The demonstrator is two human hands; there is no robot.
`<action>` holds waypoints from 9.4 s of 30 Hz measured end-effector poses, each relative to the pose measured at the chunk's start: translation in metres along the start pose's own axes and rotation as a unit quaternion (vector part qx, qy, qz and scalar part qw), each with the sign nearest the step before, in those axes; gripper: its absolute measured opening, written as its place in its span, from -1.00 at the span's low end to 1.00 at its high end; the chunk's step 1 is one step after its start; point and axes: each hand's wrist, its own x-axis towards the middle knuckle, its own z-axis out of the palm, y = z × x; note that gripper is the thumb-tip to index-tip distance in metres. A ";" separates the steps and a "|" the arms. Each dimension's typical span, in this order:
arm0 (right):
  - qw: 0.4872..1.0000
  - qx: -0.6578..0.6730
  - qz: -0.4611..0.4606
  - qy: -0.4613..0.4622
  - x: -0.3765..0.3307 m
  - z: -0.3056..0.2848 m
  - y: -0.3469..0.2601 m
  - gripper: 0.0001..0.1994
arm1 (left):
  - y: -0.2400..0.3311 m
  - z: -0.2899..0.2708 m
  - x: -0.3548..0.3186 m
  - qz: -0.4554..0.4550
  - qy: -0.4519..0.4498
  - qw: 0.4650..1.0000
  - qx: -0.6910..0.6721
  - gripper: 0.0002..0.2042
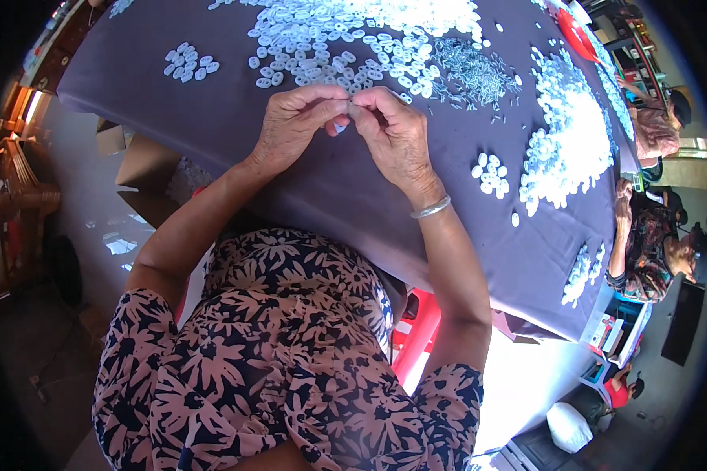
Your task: The person assembles plastic toggle pieces by inserting small metal pins into them by hand, then sorts and gathers additional plastic pieces across the table.
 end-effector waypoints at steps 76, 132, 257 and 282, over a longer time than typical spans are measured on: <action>0.981 -0.186 0.002 0.055 0.011 -0.062 0.046 -0.85 | 0.000 0.000 -0.002 -0.004 -0.001 1.000 0.027 -0.88; 0.990 -0.004 0.080 -0.119 0.036 -0.023 -0.005 -0.89 | 0.007 0.004 -0.003 -0.010 0.001 1.000 0.008 -0.79; 0.979 -0.151 0.078 -0.115 0.007 -0.073 0.016 -0.81 | 0.003 0.005 -0.002 0.003 0.021 0.998 0.053 -0.66; 0.989 -0.011 0.124 -0.076 0.009 -0.037 0.009 -0.87 | 0.006 0.007 -0.002 0.005 0.020 0.998 0.067 -0.69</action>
